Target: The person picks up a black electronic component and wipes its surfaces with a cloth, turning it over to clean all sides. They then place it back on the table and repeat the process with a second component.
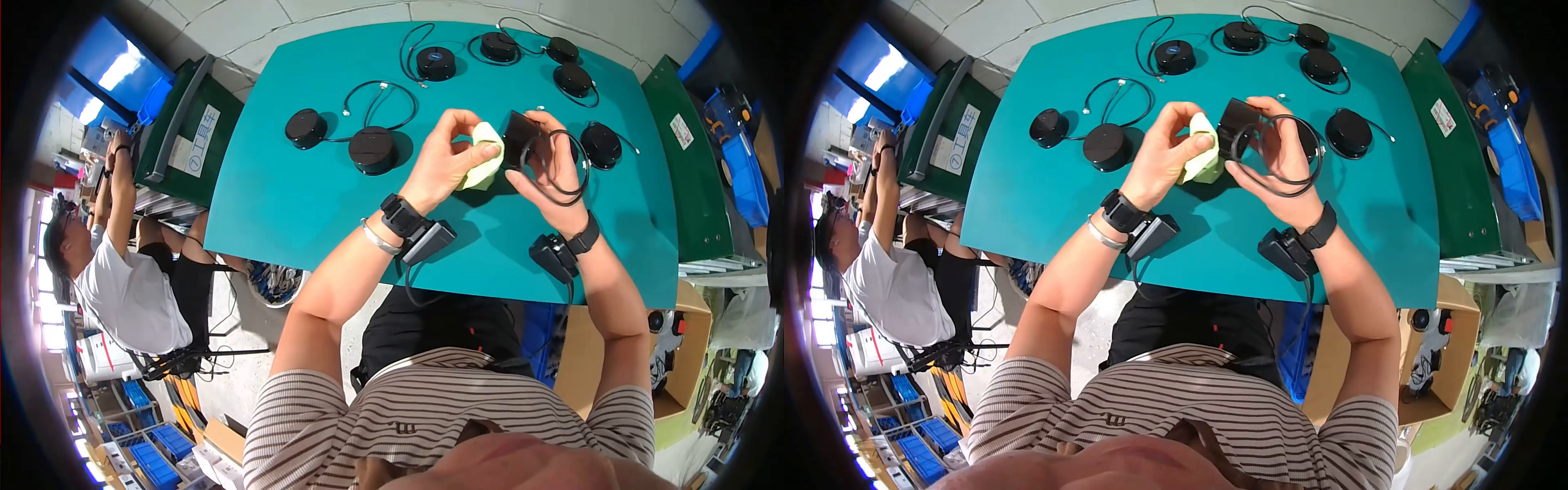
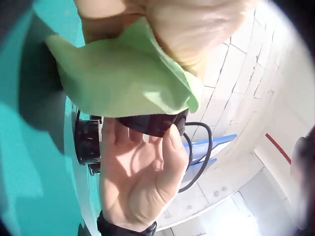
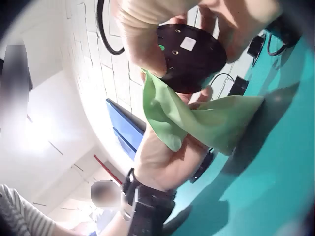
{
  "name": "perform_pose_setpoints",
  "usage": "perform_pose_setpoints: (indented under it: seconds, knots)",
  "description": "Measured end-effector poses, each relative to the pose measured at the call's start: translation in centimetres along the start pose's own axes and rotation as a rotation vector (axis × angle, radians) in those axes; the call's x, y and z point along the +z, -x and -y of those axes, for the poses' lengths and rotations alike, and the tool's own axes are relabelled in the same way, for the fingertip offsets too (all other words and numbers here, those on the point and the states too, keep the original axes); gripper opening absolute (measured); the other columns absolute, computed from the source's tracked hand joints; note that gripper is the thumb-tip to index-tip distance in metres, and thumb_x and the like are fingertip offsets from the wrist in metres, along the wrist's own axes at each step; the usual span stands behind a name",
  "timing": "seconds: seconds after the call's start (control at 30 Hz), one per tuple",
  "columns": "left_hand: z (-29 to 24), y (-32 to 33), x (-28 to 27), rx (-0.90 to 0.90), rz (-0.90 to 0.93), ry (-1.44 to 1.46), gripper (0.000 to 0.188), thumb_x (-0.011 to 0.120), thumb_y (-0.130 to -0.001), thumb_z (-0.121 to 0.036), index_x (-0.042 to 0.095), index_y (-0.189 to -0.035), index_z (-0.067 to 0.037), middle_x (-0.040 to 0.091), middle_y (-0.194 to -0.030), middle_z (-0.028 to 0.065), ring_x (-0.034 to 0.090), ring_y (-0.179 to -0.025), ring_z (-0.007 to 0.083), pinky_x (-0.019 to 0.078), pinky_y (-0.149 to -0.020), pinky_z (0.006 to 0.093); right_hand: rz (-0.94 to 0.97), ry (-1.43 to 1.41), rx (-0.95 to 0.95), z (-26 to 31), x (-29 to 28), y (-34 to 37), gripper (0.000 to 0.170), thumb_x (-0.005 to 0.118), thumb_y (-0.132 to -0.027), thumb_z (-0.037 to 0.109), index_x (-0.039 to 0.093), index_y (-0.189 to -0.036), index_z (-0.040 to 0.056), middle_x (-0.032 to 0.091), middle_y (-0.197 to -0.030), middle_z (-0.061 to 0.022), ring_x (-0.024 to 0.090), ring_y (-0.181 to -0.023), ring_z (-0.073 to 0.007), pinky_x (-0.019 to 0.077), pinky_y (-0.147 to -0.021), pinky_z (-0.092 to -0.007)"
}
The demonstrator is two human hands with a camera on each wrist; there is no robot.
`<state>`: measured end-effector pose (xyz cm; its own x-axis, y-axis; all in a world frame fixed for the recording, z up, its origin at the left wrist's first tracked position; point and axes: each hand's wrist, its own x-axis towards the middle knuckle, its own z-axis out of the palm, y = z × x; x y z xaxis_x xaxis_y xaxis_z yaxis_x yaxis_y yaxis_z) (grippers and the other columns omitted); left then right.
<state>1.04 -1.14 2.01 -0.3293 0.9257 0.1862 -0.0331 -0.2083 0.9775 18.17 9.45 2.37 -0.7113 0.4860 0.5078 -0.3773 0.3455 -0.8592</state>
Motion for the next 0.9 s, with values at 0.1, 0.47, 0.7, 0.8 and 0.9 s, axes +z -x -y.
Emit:
perform_pose_setpoints:
  seconds: [0.1,0.47,0.7,0.8,0.9]
  knots:
    - [-0.4,0.2,0.2,-0.072,0.057,0.053,0.061,0.074,-0.089,-0.022,0.044,-0.139,-0.006,0.054,-0.123,0.0076,0.058,-0.103,0.015,0.0521,-0.086,0.0296,0.01,-0.242,0.275,0.4,0.0,0.1,0.077,0.069,-0.084,-0.003,0.028,-0.148,0.0091,0.042,-0.139,-0.0118,0.044,-0.133,-0.0215,0.0411,-0.108,-0.0381]
    - [0.7,-1.0,-1.2,0.107,-0.304,-0.413,0.075,0.086,-0.074,-0.033,0.049,-0.132,-0.002,0.059,-0.122,0.0173,0.066,-0.093,0.0219,0.0574,-0.076,0.0332,0.098,-0.228,0.293,0.5,-0.1,0.0,0.077,0.065,-0.093,0.01,0.021,-0.156,0.0083,0.037,-0.153,-0.0126,0.045,-0.136,-0.0247,0.041,-0.107,-0.0358]
    - [-0.3,-1.3,-1.7,-0.046,-0.394,-0.059,0.076,0.084,-0.077,-0.033,0.045,-0.132,0.002,0.056,-0.118,0.0142,0.063,-0.1,0.0187,0.0554,-0.079,0.0304,0.252,0.12,0.451,3.9,-1.0,-2.3,0.037,0.062,-0.098,0.02,0.058,-0.129,0.001,0.067,-0.113,-0.0082,0.064,-0.102,-0.0151,0.0499,-0.092,-0.0313]
    - [0.3,-1.3,-1.6,0.051,-0.389,-0.228,0.076,0.085,-0.074,-0.03,0.046,-0.132,0.001,0.058,-0.118,0.0136,0.064,-0.094,0.0177,0.0554,-0.075,0.0303,0.083,0.238,0.454,3.6,-0.1,-3.5,0.057,0.065,-0.095,0.037,0.047,-0.138,0.0045,0.061,-0.12,-0.0106,0.061,-0.106,-0.0176,0.05,-0.091,-0.0319]
    - [0.6,-1.3,-1.2,0.203,-0.376,-0.435,0.074,0.087,-0.067,-0.021,0.05,-0.128,-0.004,0.059,-0.118,0.0136,0.065,-0.091,0.0192,0.0559,-0.072,0.0319,0.061,0.243,0.62,4.0,1.6,-4.8,0.082,0.068,-0.088,0.052,0.033,-0.148,0.0073,0.054,-0.127,-0.013,0.056,-0.114,-0.0206,0.0507,-0.09,-0.0347]
